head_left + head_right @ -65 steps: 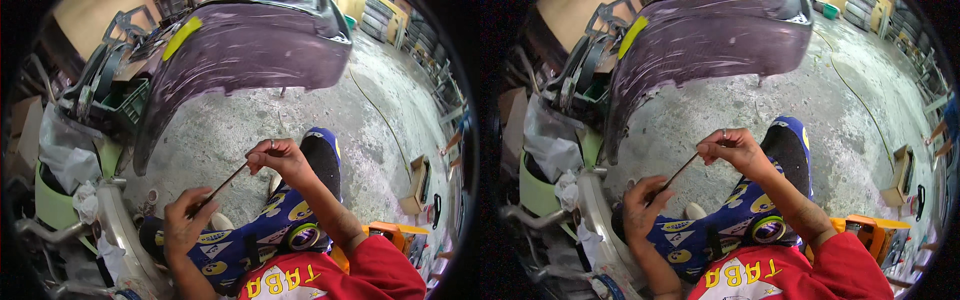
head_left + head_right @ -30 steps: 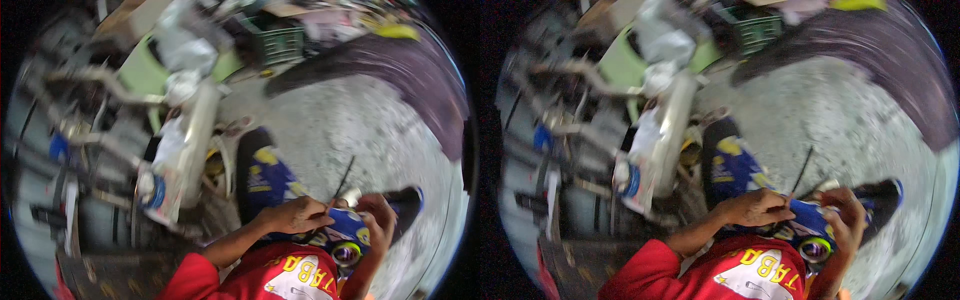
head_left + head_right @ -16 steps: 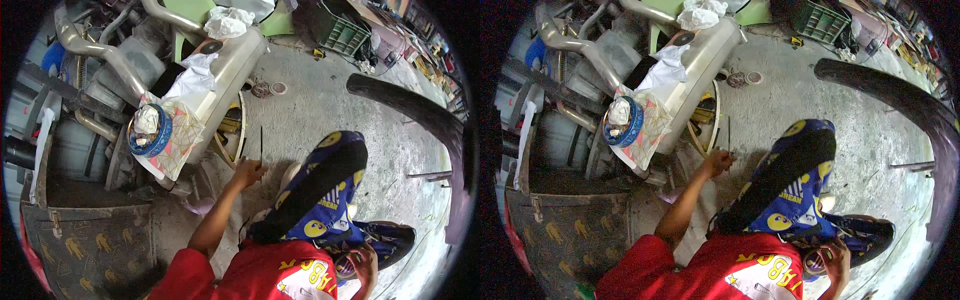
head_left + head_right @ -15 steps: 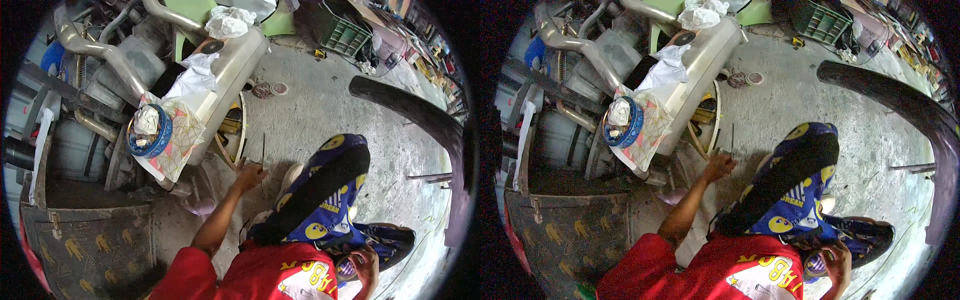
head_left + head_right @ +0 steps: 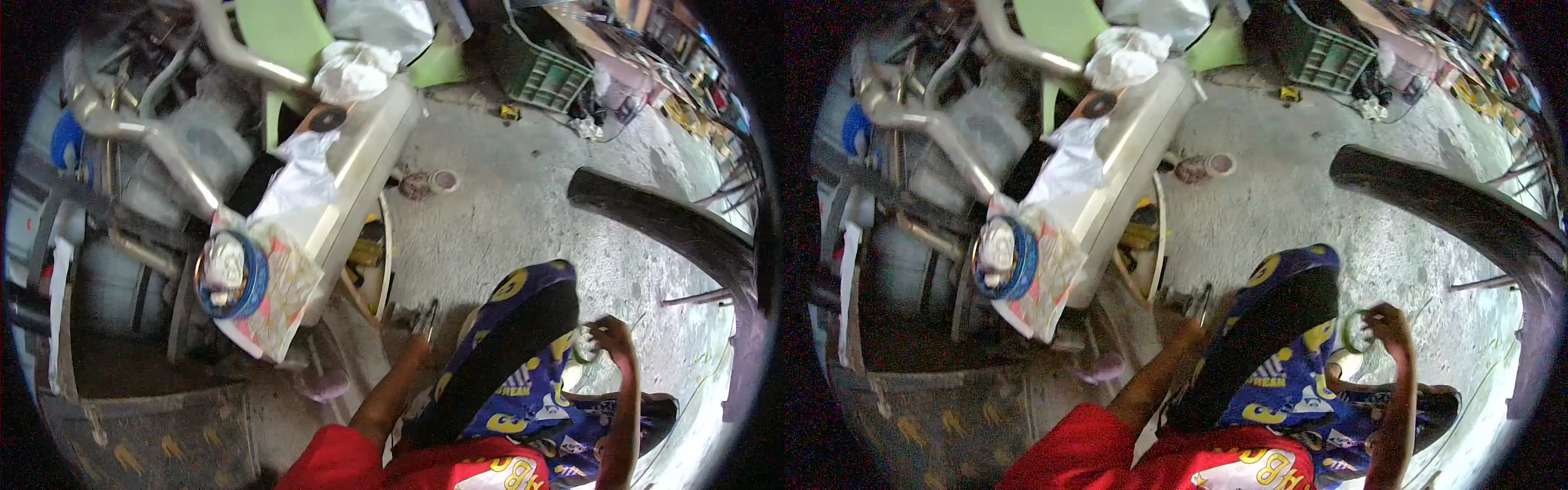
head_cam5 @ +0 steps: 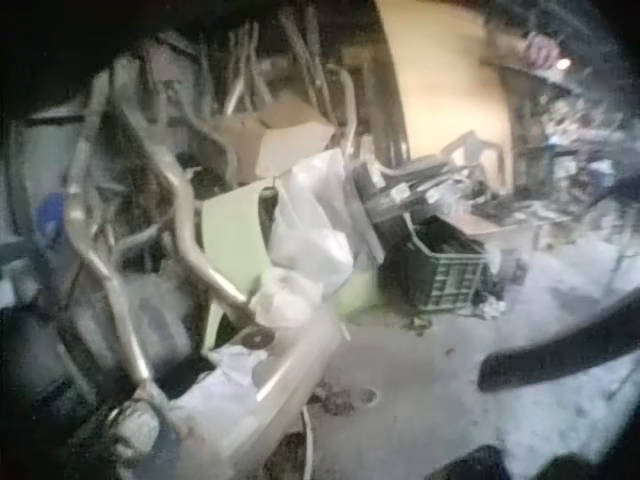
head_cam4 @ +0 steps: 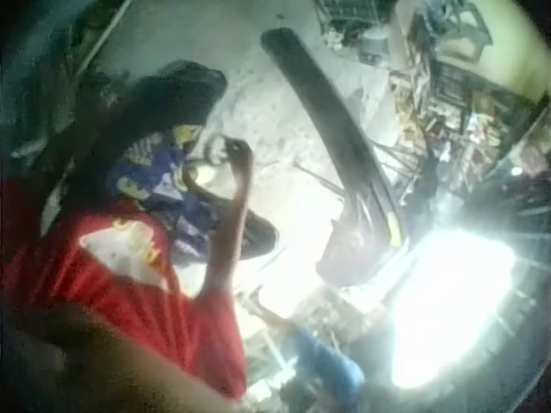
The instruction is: Sanding and cleaning a carbon fiber automotive component in a body shop.
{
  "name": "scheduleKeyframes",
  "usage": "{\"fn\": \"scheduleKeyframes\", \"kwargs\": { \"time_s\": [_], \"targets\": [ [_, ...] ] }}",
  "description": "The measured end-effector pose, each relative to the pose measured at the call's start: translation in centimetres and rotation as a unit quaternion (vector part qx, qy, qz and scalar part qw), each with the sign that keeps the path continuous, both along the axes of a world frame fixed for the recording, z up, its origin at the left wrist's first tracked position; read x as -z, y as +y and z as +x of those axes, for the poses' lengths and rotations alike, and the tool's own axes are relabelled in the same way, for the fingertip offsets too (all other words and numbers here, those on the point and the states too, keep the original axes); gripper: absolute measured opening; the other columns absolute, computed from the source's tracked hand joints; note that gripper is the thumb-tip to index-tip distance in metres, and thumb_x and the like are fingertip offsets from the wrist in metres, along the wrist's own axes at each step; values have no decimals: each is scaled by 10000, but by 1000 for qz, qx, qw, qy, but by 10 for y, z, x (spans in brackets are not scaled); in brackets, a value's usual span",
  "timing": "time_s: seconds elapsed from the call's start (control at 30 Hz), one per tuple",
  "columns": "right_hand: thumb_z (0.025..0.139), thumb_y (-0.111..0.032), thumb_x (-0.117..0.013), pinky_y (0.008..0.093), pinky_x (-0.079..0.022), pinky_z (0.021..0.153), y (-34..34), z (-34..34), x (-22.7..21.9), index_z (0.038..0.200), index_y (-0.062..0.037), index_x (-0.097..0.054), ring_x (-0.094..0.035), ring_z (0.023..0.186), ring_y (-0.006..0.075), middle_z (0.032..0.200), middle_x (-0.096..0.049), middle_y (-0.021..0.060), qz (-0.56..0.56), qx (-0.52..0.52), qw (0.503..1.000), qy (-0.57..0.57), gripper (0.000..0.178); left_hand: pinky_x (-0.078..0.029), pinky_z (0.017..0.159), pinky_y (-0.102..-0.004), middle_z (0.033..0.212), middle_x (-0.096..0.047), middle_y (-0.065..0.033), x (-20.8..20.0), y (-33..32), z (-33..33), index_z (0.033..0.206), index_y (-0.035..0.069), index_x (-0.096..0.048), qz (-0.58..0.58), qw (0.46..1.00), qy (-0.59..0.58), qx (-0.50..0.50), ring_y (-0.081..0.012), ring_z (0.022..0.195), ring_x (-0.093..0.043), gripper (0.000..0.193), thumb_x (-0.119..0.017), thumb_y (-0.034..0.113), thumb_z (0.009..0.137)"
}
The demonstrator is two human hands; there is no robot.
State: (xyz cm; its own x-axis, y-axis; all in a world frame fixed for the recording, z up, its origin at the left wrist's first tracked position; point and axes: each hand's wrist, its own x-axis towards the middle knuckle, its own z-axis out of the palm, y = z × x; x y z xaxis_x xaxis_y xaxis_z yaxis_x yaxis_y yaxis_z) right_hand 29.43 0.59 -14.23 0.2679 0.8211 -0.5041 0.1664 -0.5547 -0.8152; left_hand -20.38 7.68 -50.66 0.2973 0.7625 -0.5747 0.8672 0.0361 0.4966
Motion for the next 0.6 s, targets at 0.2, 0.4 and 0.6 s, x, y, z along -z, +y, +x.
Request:
{"fn": "scheduleKeyframes", "kwargs": {
  "time_s": [0.2,0.4,0.6],
  "targets": [
    [793,-92,-672,409,-557,649,32,37,217,945,3,-645,-677,743,317,821,-676,183,12,-234,927,-291,181,-492,738,-426,911,-662,-182,-55,-2,34,994,-8,-644,-69,996,-53,-28,-305,812,-629,282,-578,261,940],
    [858,-227,-656,448,-523,779,4,25,349,969,-42,-626,-648,919,352,935,-662,185,74,-39,985,-153,218,-488,722,-424,876,-646,-175,-45,-12,33,958,-6,-623,-29,988,-141,-58,-302,786,-615,229,-567,216,944],
    [941,-251,-581,405,-533,801,-61,24,294,1062,-36,-643,-651,921,286,991,-683,163,-145,7,984,-104,254,-490,714,-422,838,-629,-167,-71,-25,-26,931,-12,-608,-63,988,-111,-89,-299,767,-607,202,-569,186,946]
  ]
}}
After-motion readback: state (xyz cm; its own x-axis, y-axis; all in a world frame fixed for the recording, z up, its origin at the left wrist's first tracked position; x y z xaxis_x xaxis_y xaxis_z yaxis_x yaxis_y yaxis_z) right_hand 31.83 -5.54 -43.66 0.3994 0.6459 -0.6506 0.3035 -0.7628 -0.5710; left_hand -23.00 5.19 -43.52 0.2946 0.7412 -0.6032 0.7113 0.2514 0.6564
